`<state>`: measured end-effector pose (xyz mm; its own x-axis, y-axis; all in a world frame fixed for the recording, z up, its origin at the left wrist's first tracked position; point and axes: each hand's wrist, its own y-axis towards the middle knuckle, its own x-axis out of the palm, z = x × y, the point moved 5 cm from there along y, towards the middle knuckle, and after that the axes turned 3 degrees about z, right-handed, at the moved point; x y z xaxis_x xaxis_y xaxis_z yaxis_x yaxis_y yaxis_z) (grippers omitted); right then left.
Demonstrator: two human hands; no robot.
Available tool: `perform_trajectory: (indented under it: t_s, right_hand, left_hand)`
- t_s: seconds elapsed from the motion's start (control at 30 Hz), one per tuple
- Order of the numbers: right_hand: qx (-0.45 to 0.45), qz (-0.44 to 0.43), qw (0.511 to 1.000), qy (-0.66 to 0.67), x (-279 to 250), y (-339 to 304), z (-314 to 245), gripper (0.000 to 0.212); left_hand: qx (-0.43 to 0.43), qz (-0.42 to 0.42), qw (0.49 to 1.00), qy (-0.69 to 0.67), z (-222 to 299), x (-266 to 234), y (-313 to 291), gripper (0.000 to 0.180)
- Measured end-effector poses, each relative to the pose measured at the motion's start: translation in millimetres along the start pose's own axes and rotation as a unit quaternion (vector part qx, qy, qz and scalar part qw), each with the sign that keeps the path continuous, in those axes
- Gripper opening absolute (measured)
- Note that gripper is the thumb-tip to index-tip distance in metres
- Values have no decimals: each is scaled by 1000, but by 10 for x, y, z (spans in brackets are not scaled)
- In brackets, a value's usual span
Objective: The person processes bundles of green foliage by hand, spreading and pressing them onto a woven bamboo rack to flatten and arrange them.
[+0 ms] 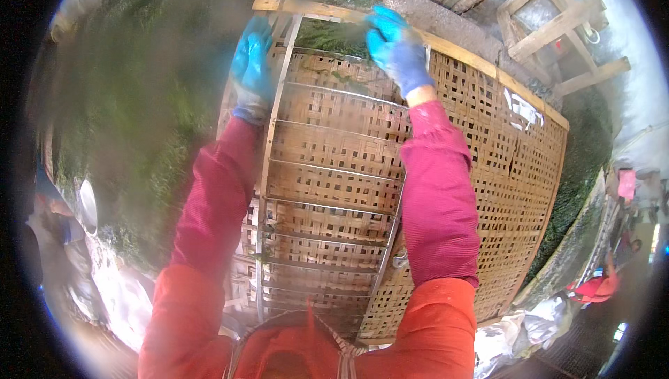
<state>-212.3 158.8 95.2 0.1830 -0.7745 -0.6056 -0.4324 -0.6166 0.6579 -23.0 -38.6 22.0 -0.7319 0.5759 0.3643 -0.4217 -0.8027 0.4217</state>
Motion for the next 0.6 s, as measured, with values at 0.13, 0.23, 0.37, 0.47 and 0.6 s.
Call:
perform_trajectory:
  t_s: [0.13, 0.23, 0.37, 0.47, 0.6]
  right_hand:
    - [-31, 62, 998, -1, -58, -65, -335, 32]
    - [-188, -35, 979, -77, 321, -113, -644, 37]
    - [-172, -96, 975, -103, 511, -109, -660, 40]
    - [10, -139, 966, 216, 223, -55, -400, 42]
    - [85, -45, 982, 160, -616, -243, -29, 64]
  left_hand:
    - [0, 8, 999, -43, -42, -147, 82, 42]
    - [-16, -5, 999, 45, 82, -50, 46, 38]
    - [269, -215, 857, 384, 318, 227, -32, 48]
    - [283, -288, 717, 568, 326, 352, 43, 44]
    - [235, -285, 701, 610, 386, 519, -26, 44]
